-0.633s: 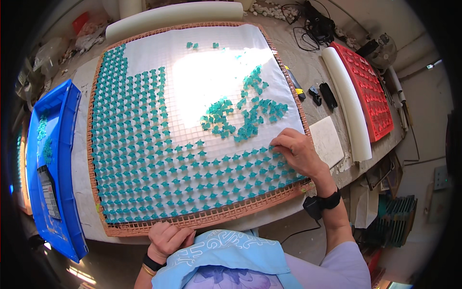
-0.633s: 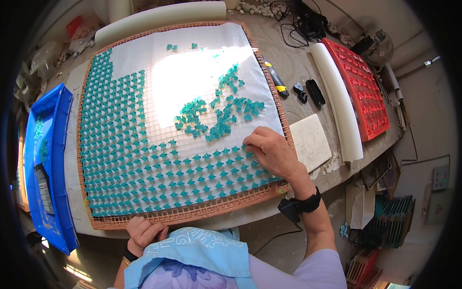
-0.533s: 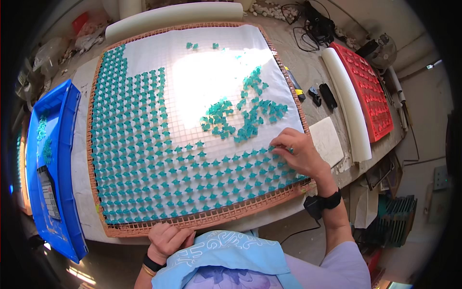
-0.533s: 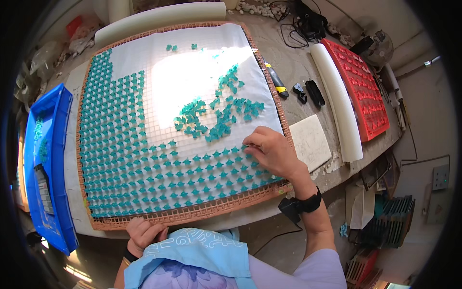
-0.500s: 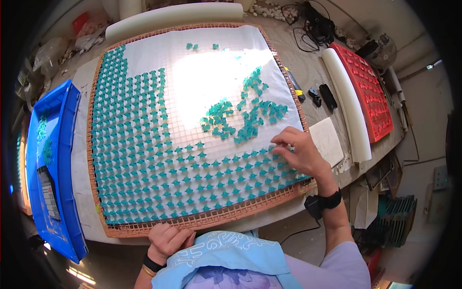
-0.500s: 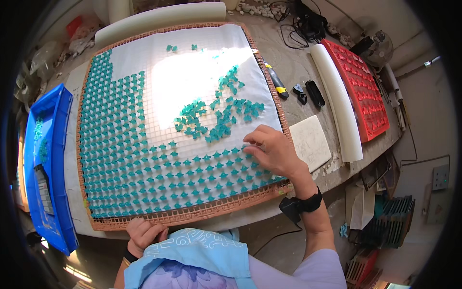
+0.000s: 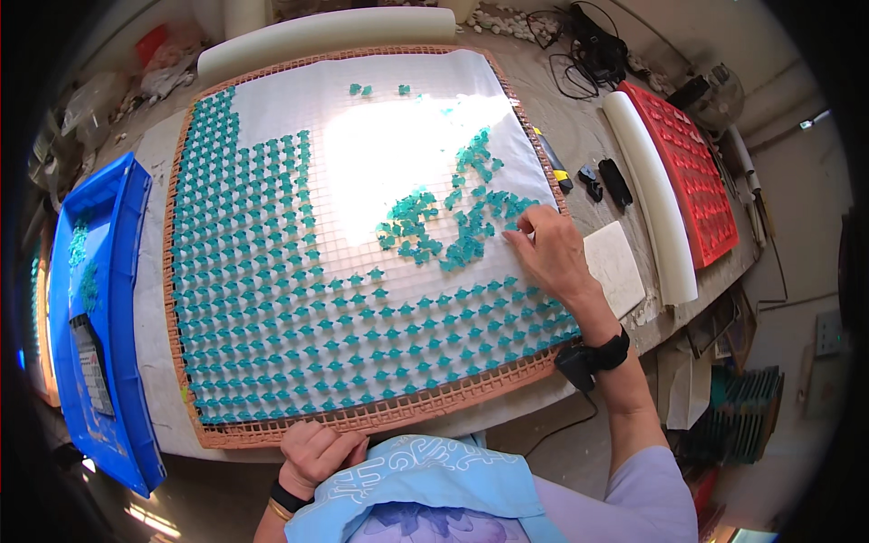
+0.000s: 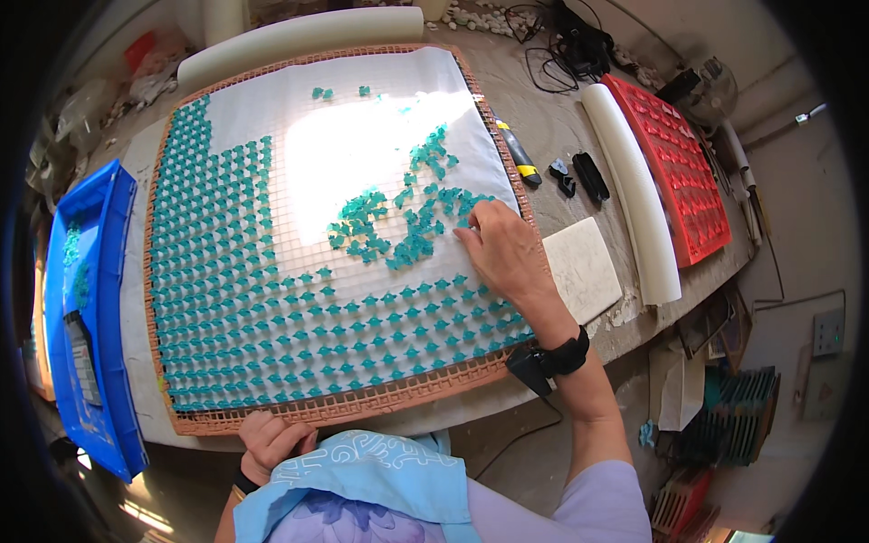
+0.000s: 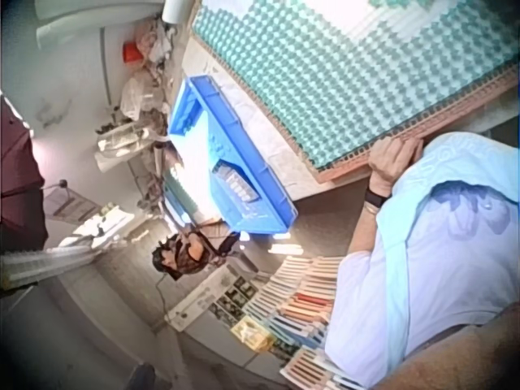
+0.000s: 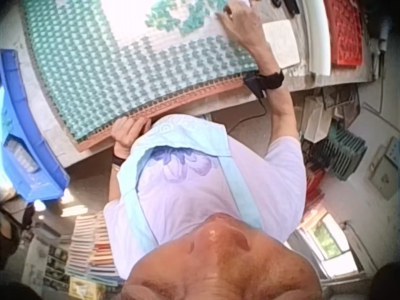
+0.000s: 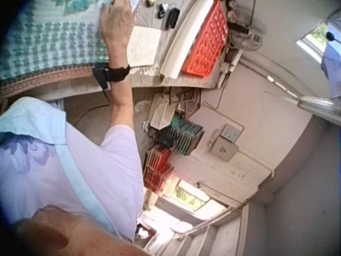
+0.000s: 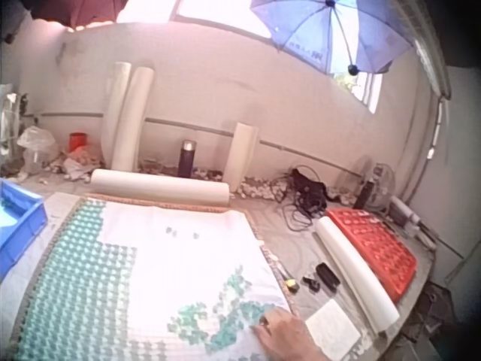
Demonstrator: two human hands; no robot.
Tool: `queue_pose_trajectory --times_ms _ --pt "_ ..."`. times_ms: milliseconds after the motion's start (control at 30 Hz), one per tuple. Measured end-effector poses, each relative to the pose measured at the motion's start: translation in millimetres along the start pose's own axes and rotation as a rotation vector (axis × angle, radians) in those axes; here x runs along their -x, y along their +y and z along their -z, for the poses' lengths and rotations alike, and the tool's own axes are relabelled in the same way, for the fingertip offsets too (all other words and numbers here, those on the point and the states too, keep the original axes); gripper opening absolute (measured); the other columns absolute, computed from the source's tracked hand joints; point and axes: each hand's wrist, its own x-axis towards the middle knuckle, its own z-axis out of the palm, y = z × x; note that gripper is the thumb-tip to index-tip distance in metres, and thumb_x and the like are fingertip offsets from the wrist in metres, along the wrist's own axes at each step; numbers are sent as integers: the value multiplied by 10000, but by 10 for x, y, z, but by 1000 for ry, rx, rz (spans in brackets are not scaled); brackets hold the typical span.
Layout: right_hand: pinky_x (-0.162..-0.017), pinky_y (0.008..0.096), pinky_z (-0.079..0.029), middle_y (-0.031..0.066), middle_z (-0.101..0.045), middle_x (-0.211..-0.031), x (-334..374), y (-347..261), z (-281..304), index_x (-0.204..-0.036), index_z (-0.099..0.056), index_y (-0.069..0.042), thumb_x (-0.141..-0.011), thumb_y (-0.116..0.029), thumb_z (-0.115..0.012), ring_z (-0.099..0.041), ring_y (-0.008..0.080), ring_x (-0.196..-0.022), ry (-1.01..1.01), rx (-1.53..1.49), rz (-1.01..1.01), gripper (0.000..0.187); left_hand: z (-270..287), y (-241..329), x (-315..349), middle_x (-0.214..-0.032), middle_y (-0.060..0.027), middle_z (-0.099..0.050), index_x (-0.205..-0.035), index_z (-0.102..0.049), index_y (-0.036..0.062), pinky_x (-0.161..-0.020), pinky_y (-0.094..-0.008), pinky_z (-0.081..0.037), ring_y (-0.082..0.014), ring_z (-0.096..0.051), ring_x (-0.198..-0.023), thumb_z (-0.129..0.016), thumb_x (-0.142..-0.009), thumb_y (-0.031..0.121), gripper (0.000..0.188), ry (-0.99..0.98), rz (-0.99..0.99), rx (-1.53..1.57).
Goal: Arranging small green plastic parts into a grid tray.
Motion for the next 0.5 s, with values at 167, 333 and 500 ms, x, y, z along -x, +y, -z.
queue_pose_trajectory --times_ms 167,333,500 --pt "-765 435 -531 192 -662 -907 -36 -71 -30 -900 -651 2 -905 -244 -760 -672 365 -856 40 22 -65 269 -2 -1 -6 -586 33 -488 -764 -726 150 -476 -302 -358 -145 -502 -513 -813 -728 107 103 -3 -1 -5" --pt "-777 450 -535 188 -684 -921 -15 25 -77 -918 -705 23 -872 -179 -754 -686 359 -862 60 20 -95 213 -9 9 4 -587 31 -490 -763 -724 149 -477 -305 -361 -148 -506 -514 -814 -732 109 103 -2 6 -8" --pt "-811 449 -527 164 -683 -881 70 -36 144 -906 -707 14 -842 -109 -727 -671 353 -876 -82 -239 -193 140 -45 12 47 -579 -1 -440 -740 -702 113 -496 -347 -297 -190 -439 -509 -811 -638 81 153 36 22 39"
